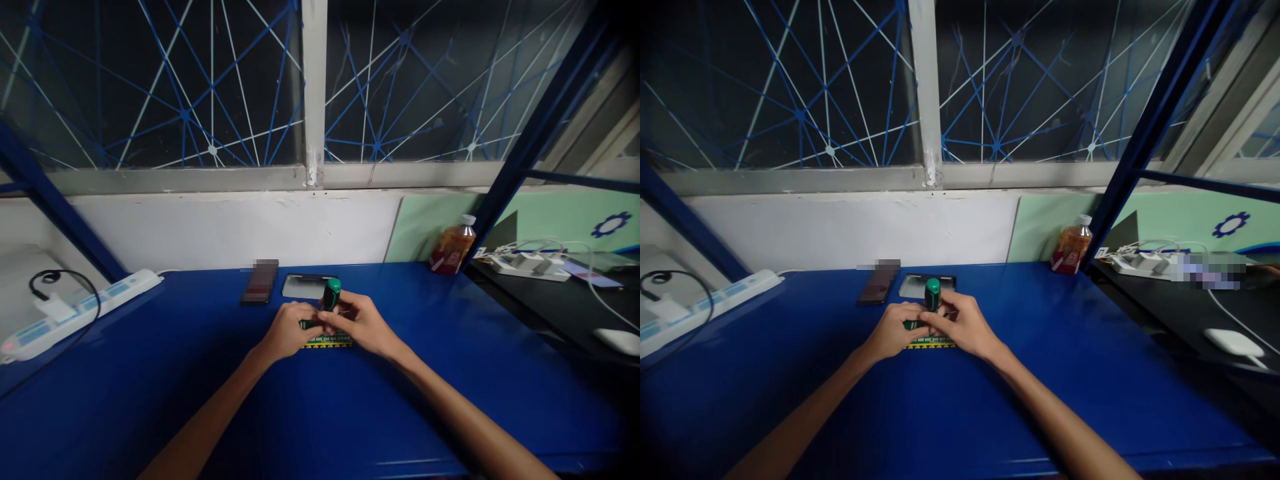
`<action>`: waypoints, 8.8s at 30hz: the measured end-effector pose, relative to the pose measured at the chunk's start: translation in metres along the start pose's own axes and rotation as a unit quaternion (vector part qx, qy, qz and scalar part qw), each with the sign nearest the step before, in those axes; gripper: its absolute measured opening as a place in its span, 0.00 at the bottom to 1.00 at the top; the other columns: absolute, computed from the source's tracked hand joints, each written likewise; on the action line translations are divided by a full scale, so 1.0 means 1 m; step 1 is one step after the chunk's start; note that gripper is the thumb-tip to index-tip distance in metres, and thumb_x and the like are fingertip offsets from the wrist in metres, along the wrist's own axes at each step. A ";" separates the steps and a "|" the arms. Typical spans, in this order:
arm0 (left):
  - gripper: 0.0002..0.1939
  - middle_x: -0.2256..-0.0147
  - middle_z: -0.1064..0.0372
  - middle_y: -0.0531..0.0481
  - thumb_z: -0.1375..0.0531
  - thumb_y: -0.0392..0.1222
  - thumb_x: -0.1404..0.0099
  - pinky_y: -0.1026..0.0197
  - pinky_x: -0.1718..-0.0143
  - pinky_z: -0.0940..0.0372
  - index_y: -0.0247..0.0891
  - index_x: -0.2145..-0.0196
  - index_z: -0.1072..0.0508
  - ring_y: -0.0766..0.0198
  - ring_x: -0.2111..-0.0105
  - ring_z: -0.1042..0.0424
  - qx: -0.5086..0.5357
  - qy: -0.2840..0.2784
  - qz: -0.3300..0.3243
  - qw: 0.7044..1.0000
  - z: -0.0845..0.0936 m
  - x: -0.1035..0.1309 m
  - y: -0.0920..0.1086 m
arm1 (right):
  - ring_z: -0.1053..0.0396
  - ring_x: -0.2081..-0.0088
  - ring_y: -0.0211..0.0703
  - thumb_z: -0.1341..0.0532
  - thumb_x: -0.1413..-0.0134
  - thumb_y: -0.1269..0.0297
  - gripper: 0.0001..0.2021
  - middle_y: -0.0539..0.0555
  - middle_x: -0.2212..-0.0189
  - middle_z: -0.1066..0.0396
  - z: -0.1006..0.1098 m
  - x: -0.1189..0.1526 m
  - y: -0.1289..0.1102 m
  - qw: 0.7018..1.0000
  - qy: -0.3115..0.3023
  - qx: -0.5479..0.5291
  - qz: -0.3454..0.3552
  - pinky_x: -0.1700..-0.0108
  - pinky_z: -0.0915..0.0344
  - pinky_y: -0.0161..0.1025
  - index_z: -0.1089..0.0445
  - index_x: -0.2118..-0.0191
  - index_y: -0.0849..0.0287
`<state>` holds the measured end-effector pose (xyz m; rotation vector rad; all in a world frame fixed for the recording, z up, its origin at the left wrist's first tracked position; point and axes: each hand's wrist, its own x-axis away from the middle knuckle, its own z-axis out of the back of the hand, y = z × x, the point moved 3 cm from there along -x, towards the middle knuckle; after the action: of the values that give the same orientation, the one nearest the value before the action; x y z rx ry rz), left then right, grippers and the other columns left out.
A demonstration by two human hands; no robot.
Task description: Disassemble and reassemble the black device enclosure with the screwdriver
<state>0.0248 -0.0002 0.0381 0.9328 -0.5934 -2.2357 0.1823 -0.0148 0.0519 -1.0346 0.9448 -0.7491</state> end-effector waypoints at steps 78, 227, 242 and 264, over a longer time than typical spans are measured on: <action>0.06 0.69 0.25 0.52 0.41 0.38 0.37 0.62 0.62 0.39 0.39 0.69 0.23 0.63 0.67 0.28 -0.042 -0.054 -0.014 0.998 0.001 0.001 0.002 | 0.32 0.74 0.38 0.42 0.44 0.52 0.15 0.51 0.76 0.30 0.000 0.003 -0.004 0.994 0.029 0.103 -0.002 0.73 0.37 0.35 0.32 0.65 0.61; 0.07 0.64 0.24 0.51 0.36 0.34 0.42 0.54 0.57 0.39 0.40 0.64 0.22 0.58 0.61 0.28 -0.088 -0.032 -0.045 0.995 -0.062 -0.055 0.027 | 0.31 0.79 0.40 0.39 0.47 0.55 0.13 0.51 0.80 0.31 0.096 0.006 -0.026 0.945 0.302 0.085 0.088 0.74 0.33 0.39 0.32 0.70 0.61; 0.09 0.61 0.24 0.47 0.39 0.41 0.40 0.57 0.56 0.35 0.38 0.62 0.22 0.58 0.60 0.26 0.027 -0.040 0.074 0.996 0.041 -0.001 -0.021 | 0.28 0.77 0.41 0.41 0.45 0.52 0.13 0.52 0.76 0.28 -0.004 -0.042 -0.014 0.997 0.061 0.043 0.031 0.72 0.34 0.39 0.35 0.67 0.58; 0.08 0.64 0.23 0.47 0.39 0.39 0.43 0.58 0.58 0.36 0.36 0.67 0.22 0.57 0.61 0.26 0.006 -0.045 0.116 0.992 0.034 0.002 -0.042 | 0.29 0.76 0.41 0.44 0.44 0.51 0.15 0.52 0.80 0.28 -0.018 -0.068 -0.010 0.986 -0.005 0.163 0.042 0.72 0.37 0.38 0.37 0.72 0.58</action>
<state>-0.0174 0.0328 0.0335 0.7305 -0.7193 -2.0748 0.1367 0.0341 0.0766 -0.7073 0.8192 -0.7973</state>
